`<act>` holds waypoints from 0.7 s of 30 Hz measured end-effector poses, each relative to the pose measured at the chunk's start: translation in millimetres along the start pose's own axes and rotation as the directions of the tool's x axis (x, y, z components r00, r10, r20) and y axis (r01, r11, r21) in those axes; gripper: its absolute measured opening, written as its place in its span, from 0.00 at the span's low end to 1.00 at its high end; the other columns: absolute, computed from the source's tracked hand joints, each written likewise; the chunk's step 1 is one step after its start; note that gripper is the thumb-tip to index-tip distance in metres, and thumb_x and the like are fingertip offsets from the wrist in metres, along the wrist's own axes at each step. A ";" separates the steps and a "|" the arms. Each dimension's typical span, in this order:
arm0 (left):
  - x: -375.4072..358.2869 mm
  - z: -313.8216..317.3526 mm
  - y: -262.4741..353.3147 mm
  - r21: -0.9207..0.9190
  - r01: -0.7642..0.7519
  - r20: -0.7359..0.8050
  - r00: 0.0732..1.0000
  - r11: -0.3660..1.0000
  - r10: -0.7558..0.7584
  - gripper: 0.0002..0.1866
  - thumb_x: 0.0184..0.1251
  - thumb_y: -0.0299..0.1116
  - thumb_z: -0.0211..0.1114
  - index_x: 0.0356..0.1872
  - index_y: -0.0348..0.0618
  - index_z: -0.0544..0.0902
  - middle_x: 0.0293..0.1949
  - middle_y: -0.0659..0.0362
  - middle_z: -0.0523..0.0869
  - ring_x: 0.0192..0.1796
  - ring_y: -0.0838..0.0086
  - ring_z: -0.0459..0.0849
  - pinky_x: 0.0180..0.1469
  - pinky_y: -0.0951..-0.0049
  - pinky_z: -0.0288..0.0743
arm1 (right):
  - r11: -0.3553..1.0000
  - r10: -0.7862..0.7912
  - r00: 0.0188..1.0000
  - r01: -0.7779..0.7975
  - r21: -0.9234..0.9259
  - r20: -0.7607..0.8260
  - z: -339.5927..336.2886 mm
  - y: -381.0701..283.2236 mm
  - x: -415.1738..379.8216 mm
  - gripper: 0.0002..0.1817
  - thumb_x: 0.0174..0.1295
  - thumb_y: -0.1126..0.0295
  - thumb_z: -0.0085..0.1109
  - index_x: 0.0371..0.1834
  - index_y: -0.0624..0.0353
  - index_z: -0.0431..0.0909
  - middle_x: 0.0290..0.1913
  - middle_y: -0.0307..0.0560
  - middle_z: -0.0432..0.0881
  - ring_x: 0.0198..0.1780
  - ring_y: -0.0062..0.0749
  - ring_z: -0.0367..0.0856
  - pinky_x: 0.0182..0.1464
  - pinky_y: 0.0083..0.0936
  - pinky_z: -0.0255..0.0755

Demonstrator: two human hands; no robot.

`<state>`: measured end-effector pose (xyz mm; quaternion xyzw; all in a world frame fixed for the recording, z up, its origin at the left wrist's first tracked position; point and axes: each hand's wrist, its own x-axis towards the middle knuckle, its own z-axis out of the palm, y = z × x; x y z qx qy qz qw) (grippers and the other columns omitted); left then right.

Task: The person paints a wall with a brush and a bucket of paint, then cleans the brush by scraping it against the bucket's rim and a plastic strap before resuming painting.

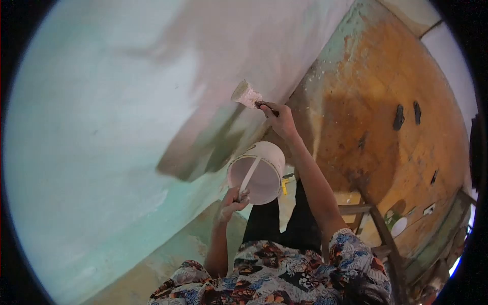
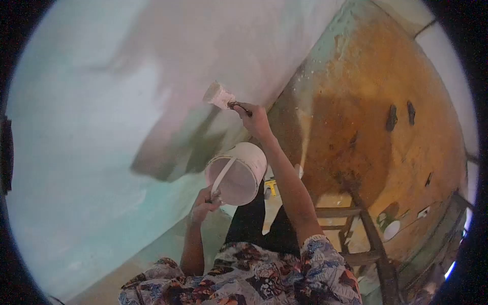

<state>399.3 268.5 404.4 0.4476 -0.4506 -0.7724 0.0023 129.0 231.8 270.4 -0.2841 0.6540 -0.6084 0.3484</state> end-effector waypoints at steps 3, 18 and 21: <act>28.1 6.4 23.3 0.046 0.059 -0.012 0.998 0.997 -0.059 0.18 0.45 0.37 0.61 0.37 0.41 0.69 0.26 0.72 0.62 0.28 0.87 0.61 0.32 0.85 0.54 | 0.999 -0.004 0.999 0.003 -0.038 -0.039 -5.4 33.4 17.7 0.13 0.62 0.64 0.57 0.44 0.59 0.82 0.22 0.52 0.76 0.21 0.31 0.71 0.29 0.28 0.67; 25.9 12.6 72.1 0.224 0.475 -0.096 0.880 0.851 -0.466 0.11 0.50 0.24 0.57 0.26 0.48 0.63 0.22 0.72 0.58 0.23 0.89 0.53 0.24 0.83 0.45 | 0.947 0.227 0.973 -0.231 -0.226 -0.044 -16.2 139.5 51.4 0.13 0.60 0.59 0.57 0.42 0.52 0.83 0.33 0.58 0.82 0.35 0.52 0.80 0.39 0.39 0.71; 31.9 23.1 84.5 0.345 0.441 -0.088 0.894 0.828 -0.440 0.11 0.49 0.23 0.57 0.26 0.48 0.62 0.22 0.72 0.59 0.22 0.89 0.52 0.23 0.83 0.44 | 0.913 0.243 0.969 -0.240 -0.328 -0.033 -15.1 171.8 65.3 0.16 0.62 0.57 0.55 0.41 0.56 0.83 0.33 0.61 0.81 0.33 0.50 0.80 0.37 0.37 0.71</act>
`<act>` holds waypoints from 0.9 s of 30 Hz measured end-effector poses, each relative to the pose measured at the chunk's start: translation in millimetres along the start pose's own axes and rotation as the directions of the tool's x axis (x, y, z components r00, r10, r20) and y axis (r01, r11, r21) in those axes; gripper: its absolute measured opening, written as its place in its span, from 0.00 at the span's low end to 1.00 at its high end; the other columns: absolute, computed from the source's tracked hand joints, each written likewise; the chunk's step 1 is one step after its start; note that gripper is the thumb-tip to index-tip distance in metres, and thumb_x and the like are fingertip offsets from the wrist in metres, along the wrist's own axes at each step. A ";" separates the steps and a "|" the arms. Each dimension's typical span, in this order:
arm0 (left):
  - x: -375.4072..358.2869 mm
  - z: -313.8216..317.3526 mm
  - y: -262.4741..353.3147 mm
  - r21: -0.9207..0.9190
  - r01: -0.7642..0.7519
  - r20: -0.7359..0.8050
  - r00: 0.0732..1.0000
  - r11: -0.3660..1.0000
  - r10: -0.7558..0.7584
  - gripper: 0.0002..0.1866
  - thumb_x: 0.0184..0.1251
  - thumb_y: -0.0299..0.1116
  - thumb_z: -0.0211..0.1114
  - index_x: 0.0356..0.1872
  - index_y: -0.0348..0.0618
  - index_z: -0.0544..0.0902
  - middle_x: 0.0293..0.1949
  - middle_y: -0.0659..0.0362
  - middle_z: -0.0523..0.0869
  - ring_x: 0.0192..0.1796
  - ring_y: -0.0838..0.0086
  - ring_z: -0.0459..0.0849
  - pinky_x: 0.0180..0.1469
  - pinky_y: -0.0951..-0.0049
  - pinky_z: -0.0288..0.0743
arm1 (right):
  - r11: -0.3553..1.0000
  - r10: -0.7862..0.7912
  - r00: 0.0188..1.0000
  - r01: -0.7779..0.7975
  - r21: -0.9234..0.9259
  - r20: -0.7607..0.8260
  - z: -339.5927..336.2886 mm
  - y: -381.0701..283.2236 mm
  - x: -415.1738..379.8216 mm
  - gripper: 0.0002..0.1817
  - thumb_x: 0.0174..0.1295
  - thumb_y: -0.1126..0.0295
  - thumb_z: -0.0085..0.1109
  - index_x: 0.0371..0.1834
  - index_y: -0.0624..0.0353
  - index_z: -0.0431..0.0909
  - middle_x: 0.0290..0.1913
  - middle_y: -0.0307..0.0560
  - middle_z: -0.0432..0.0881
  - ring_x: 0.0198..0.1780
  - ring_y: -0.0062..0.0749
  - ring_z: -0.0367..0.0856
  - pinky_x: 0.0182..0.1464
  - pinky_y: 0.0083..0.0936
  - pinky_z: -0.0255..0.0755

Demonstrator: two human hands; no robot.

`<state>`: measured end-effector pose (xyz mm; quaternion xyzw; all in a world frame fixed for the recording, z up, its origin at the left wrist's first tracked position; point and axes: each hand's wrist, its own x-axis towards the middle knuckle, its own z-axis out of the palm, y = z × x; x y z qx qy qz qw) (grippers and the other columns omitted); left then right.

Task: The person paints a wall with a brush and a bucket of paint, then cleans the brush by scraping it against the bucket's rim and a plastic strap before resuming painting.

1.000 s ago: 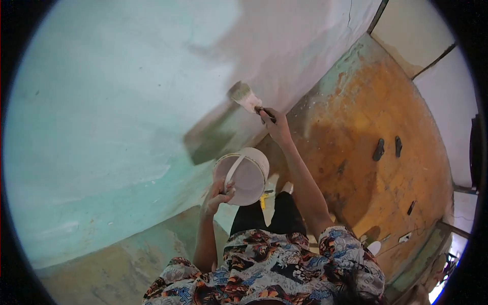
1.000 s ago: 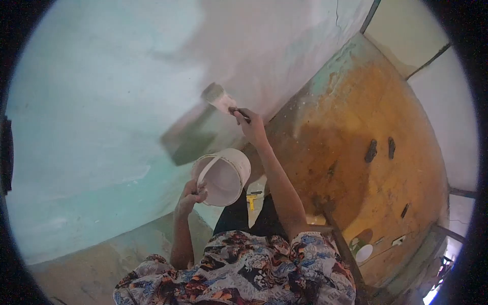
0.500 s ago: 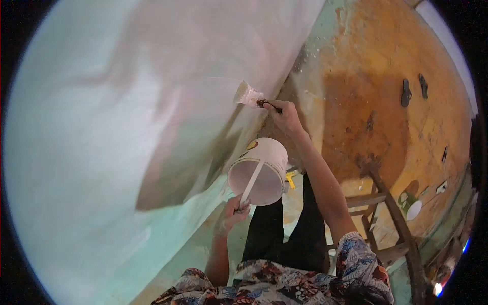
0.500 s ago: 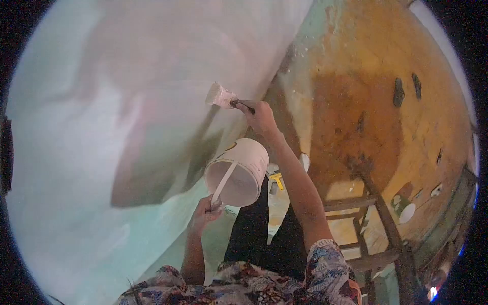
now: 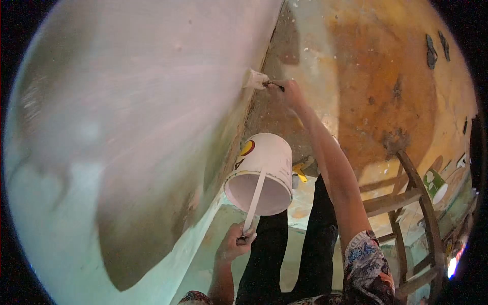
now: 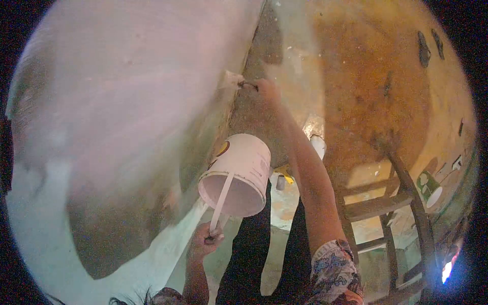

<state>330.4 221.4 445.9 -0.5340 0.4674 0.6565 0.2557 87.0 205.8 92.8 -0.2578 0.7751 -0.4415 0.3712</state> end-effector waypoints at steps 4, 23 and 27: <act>3.1 1.7 5.8 -0.062 0.063 -0.005 0.998 0.996 -0.064 0.12 0.47 0.23 0.57 0.25 0.48 0.61 0.21 0.72 0.58 0.22 0.89 0.51 0.23 0.84 0.44 | 0.970 0.145 0.989 -0.140 -0.199 0.012 36.5 43.0 23.8 0.19 0.63 0.51 0.52 0.40 0.53 0.84 0.34 0.58 0.82 0.37 0.51 0.81 0.40 0.41 0.72; -25.6 29.7 22.2 -0.359 -0.319 0.041 0.933 0.877 0.356 0.20 0.44 0.34 0.61 0.39 0.41 0.67 0.22 0.68 0.61 0.22 0.84 0.60 0.25 0.82 0.54 | 0.898 0.434 0.877 -0.403 0.175 -0.208 -108.4 109.6 -272.6 0.17 0.63 0.61 0.53 0.38 0.66 0.81 0.29 0.53 0.82 0.31 0.38 0.78 0.34 0.33 0.70; -58.8 54.4 33.8 -0.373 -0.459 0.105 0.843 0.806 0.528 0.18 0.40 0.33 0.59 0.35 0.45 0.65 0.20 0.66 0.63 0.19 0.82 0.60 0.21 0.79 0.53 | 0.875 0.446 0.880 -0.390 0.288 -0.165 -215.5 39.3 -303.1 0.10 0.63 0.71 0.54 0.40 0.67 0.81 0.27 0.41 0.79 0.29 0.18 0.72 0.31 0.23 0.67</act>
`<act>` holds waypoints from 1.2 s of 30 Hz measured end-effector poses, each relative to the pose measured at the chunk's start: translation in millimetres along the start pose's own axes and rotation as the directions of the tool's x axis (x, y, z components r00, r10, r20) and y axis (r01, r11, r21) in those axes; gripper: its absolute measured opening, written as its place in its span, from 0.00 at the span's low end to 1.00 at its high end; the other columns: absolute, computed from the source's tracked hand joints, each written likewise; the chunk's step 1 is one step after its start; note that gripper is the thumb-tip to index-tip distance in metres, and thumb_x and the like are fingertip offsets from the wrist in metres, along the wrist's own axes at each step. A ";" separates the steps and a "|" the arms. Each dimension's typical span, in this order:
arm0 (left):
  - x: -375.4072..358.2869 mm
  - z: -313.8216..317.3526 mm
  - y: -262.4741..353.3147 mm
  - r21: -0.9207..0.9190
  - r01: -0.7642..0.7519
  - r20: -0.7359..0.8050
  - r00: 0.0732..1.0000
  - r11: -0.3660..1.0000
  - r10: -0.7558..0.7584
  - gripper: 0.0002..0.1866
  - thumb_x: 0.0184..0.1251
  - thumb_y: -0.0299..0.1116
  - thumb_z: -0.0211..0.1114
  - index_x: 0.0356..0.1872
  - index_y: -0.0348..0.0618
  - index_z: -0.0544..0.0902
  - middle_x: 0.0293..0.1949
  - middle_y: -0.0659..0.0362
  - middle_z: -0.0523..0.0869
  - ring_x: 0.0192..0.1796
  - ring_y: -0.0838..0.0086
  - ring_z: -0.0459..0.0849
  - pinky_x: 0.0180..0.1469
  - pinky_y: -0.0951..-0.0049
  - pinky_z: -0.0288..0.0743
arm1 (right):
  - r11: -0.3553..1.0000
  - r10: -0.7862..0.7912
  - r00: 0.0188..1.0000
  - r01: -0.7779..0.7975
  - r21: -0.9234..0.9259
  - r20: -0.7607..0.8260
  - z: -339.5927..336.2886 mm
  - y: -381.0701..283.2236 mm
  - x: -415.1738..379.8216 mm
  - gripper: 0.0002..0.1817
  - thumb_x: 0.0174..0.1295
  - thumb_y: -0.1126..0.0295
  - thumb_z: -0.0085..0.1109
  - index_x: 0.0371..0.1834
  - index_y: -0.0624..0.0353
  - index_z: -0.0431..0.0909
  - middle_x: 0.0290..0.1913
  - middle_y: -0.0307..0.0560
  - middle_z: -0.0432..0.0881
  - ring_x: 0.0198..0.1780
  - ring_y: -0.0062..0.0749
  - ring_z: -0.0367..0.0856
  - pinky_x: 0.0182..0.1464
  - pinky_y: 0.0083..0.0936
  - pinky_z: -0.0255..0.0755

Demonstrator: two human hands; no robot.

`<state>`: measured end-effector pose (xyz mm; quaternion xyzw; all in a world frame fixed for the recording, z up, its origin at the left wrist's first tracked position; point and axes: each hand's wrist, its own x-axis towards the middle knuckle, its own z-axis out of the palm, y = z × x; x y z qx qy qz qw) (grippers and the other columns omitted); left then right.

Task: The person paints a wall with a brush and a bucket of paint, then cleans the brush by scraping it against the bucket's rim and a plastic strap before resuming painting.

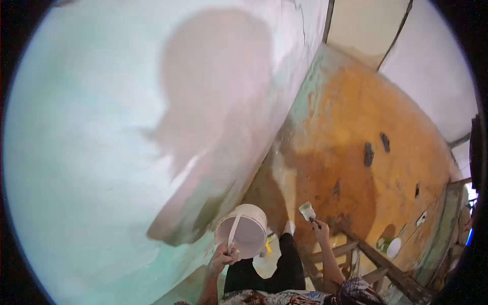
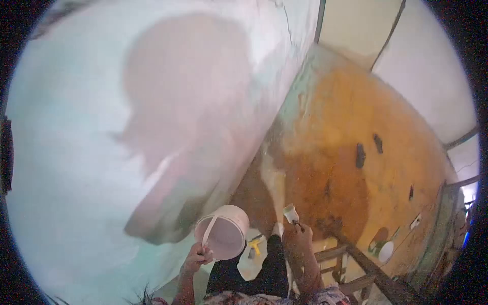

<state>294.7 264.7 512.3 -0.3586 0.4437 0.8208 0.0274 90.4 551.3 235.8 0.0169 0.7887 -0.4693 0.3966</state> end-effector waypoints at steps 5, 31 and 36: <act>-34.3 36.6 12.3 -0.057 -0.155 -0.050 0.987 0.986 0.153 0.28 0.34 0.32 0.60 0.45 0.45 0.67 0.27 0.66 0.70 0.23 0.82 0.67 0.24 0.84 0.60 | 0.936 -0.350 0.936 0.347 -0.058 -0.043 -78.2 -153.3 -53.9 0.10 0.64 0.71 0.54 0.41 0.67 0.80 0.23 0.38 0.72 0.26 0.18 0.68 0.30 0.23 0.65; -53.5 47.9 71.1 -0.120 -0.749 0.340 0.586 0.652 0.735 0.22 0.45 0.29 0.52 0.46 0.44 0.63 0.19 0.67 0.60 0.16 0.84 0.52 0.19 0.81 0.46 | -0.927 -0.182 -0.268 0.367 -0.075 0.946 51.6 -382.0 -209.0 0.02 0.45 0.69 0.60 0.24 0.48 0.81 0.31 0.32 0.78 0.42 0.25 0.77 0.35 0.22 0.73; -44.8 42.4 73.3 -0.142 -0.762 0.411 0.535 0.631 0.738 0.21 0.47 0.27 0.50 0.47 0.37 0.65 0.22 0.64 0.66 0.18 0.84 0.57 0.21 0.83 0.45 | -0.925 -0.271 -0.418 0.362 -0.115 0.867 87.2 -364.6 -167.6 0.03 0.46 0.69 0.60 0.21 0.43 0.79 0.33 0.32 0.79 0.43 0.26 0.78 0.40 0.26 0.72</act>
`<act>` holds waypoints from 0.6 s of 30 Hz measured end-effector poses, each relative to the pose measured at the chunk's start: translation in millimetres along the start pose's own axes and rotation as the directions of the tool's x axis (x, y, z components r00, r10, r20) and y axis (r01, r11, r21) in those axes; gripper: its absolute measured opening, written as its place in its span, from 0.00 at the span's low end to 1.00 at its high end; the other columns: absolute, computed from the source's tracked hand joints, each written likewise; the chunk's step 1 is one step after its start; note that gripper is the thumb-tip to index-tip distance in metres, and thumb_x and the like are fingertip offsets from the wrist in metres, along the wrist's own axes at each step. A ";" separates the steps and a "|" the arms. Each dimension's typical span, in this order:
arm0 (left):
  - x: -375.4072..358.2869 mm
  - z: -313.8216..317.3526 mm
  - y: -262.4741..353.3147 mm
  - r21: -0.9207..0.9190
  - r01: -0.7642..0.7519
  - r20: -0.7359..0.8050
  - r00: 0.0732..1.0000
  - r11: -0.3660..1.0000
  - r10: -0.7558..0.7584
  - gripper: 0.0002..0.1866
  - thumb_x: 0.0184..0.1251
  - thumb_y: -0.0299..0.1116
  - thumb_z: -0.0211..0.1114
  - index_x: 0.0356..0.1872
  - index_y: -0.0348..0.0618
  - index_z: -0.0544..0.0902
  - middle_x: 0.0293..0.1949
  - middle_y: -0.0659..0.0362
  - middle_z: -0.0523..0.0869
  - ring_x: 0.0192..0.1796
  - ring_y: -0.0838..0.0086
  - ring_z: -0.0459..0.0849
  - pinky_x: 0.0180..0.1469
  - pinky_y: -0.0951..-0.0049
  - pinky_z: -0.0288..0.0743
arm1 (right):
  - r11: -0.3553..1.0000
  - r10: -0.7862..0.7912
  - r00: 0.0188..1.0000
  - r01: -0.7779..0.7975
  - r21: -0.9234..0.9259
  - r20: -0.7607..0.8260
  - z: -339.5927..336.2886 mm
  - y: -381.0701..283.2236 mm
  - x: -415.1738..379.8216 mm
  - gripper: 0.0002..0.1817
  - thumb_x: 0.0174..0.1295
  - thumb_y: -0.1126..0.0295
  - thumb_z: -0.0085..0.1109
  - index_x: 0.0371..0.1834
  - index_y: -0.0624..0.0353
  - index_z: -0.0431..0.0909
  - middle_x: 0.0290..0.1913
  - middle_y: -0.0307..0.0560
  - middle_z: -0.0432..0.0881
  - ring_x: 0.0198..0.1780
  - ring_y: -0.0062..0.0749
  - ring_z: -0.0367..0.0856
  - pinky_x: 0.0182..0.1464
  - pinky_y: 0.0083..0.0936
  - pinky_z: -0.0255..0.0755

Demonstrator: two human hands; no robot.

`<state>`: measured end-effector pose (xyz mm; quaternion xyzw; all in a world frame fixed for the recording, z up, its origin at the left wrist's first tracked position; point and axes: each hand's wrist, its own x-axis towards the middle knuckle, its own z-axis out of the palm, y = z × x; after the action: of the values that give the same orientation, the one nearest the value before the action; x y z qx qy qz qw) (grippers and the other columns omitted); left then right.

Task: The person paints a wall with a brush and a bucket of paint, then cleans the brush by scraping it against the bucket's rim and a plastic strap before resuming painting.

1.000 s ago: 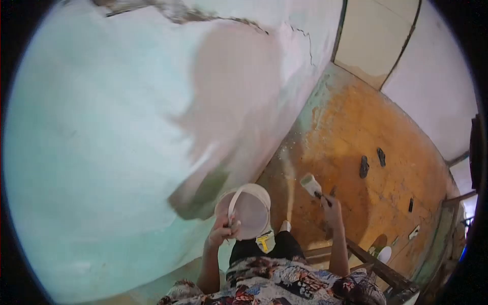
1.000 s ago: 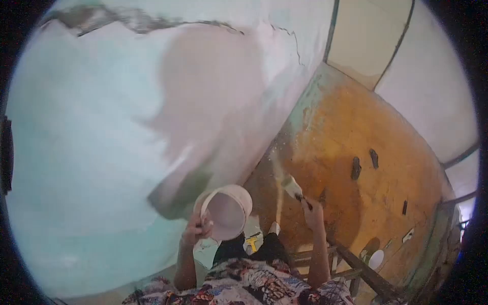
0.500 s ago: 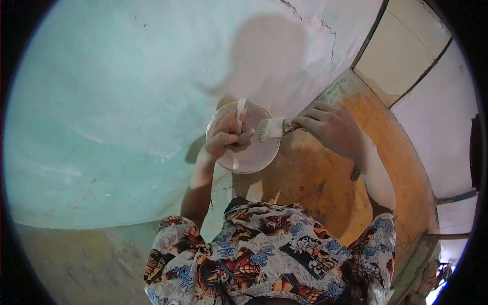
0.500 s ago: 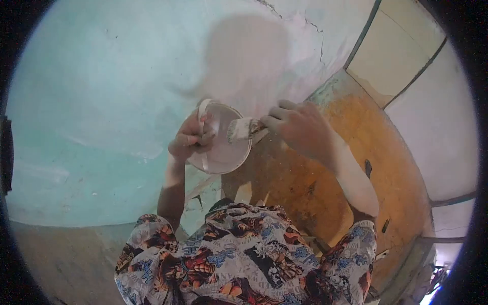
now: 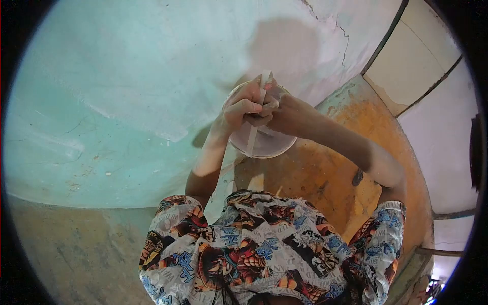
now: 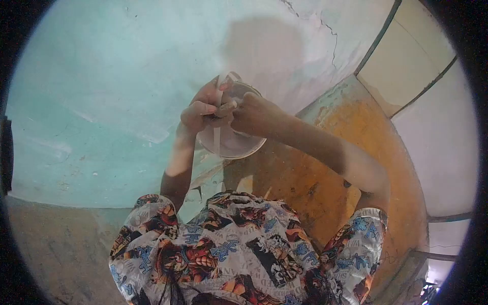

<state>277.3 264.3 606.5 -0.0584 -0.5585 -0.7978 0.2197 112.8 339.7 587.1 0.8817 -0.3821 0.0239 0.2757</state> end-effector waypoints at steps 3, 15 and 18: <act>3.5 8.7 4.3 -0.077 0.030 0.028 0.999 0.997 -0.028 0.20 0.47 0.28 0.50 0.45 0.39 0.64 0.22 0.66 0.65 0.18 0.85 0.57 0.22 0.83 0.45 | 1.000 -0.005 0.995 0.002 0.025 0.105 7.6 1.3 1.5 0.14 0.50 0.70 0.56 0.40 0.41 0.72 0.46 0.34 0.76 0.52 0.29 0.75 0.53 0.28 0.70; 11.0 12.9 5.8 -0.004 0.038 0.050 0.998 0.999 -0.038 0.19 0.49 0.30 0.49 0.46 0.41 0.61 0.21 0.68 0.62 0.18 0.86 0.55 0.21 0.83 0.43 | 0.996 0.017 0.996 -0.024 0.088 0.084 31.4 -0.4 3.1 0.11 0.52 0.70 0.54 0.40 0.44 0.74 0.47 0.36 0.75 0.51 0.30 0.74 0.56 0.29 0.66; 12.6 7.3 1.8 -0.005 0.031 0.049 0.998 1.000 -0.031 0.19 0.49 0.30 0.49 0.45 0.41 0.61 0.21 0.68 0.63 0.18 0.86 0.55 0.22 0.83 0.43 | 0.998 0.009 0.994 -0.016 0.057 0.104 53.1 -2.0 1.6 0.12 0.52 0.70 0.54 0.40 0.46 0.74 0.47 0.37 0.75 0.51 0.31 0.74 0.57 0.29 0.66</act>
<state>265.7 266.9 615.0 -0.0700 -0.5623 -0.8009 0.1933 106.4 312.9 541.5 0.8870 -0.4007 -0.0093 0.2295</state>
